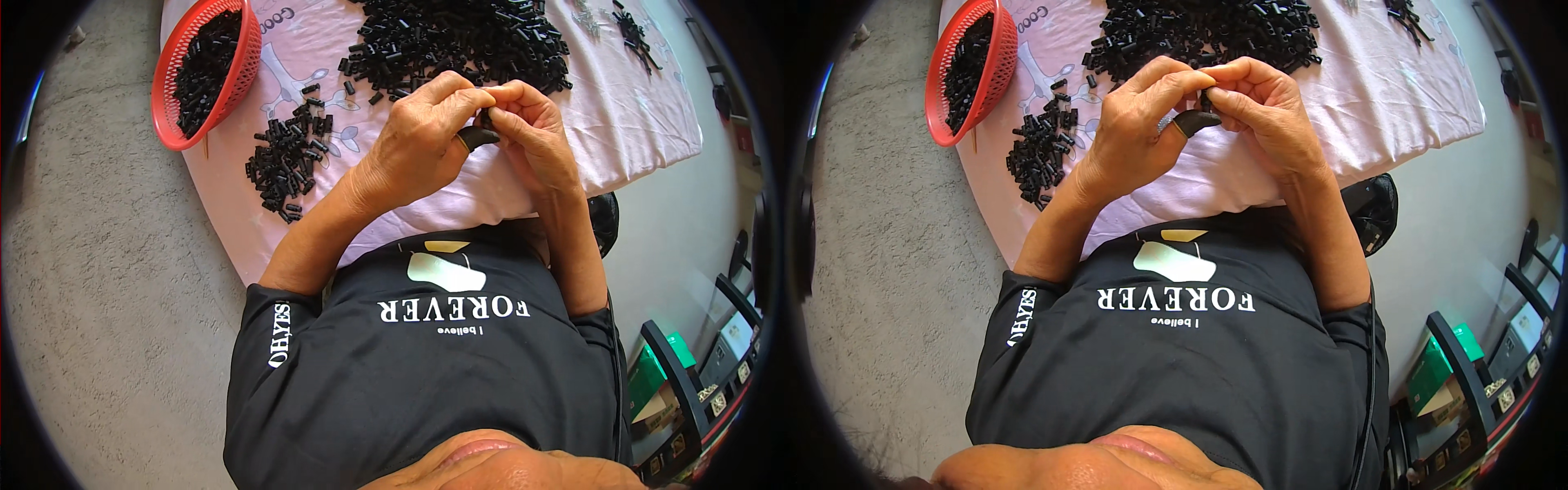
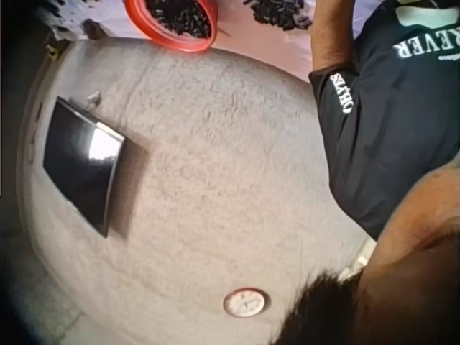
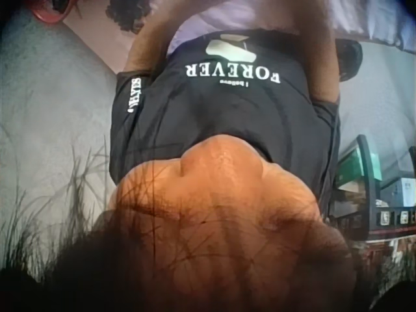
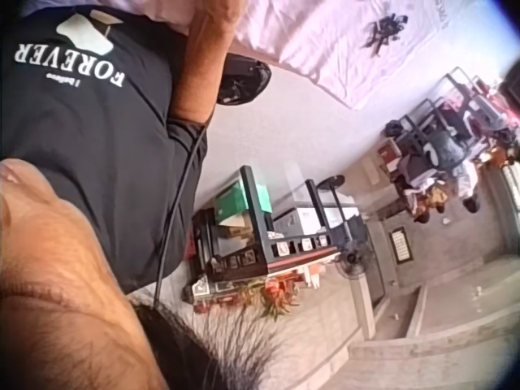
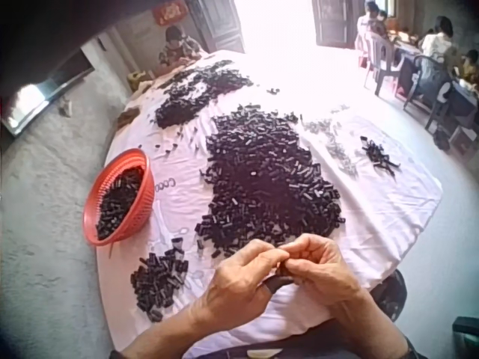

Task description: The person assembles small components by picking up metal pins, inserting them into plastic pieces by hand, and placing the assembled items onto the table.

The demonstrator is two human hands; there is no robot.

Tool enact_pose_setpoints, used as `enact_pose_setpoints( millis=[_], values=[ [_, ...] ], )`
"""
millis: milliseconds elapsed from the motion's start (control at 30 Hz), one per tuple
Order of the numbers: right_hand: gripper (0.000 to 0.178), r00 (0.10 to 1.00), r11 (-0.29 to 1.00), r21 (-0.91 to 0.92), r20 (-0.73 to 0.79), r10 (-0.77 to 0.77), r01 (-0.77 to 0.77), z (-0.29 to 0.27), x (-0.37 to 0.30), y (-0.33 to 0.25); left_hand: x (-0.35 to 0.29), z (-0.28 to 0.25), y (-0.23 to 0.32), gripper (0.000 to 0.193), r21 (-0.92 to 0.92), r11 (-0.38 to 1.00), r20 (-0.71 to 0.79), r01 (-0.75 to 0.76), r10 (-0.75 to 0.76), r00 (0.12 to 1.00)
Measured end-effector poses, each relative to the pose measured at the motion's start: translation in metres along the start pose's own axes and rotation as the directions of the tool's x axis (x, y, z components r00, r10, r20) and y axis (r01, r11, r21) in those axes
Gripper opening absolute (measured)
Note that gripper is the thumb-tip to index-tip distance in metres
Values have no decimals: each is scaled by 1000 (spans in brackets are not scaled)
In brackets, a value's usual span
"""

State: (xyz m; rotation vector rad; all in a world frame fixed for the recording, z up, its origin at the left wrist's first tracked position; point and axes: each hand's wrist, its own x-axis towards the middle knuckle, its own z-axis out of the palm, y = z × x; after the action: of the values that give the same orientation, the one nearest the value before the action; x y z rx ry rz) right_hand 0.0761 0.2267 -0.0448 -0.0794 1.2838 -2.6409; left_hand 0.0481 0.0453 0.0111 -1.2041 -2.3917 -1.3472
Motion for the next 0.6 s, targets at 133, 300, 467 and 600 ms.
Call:
enact_pose_setpoints(
  millis=[133, 300, 467, 600],
  values=[
    [19, 1000, 1000, 21, 18, -7, 6, -2, 0, 2, -3, 3, 1, 48, 10, 1000, -38, 10, -9, 999],
    [18, 1000, 1000, -4, 21, -18, 18, -1, -1, 1, -8, 9, 3, 45, 1, 1000, -98, 23, -23, 995],
    [19, 998, 1000, -29, 65, 2, 0, -3, 0, -1, -8, 7, 2, 36, 30, 999, -122, 16, -12, 992],
    [25, 996, 995, 94, 84, 34, -42, 5, 0, -2, -10, -1, -2, 39, 19, 998, -138, 56, -53, 989]
  ],
)
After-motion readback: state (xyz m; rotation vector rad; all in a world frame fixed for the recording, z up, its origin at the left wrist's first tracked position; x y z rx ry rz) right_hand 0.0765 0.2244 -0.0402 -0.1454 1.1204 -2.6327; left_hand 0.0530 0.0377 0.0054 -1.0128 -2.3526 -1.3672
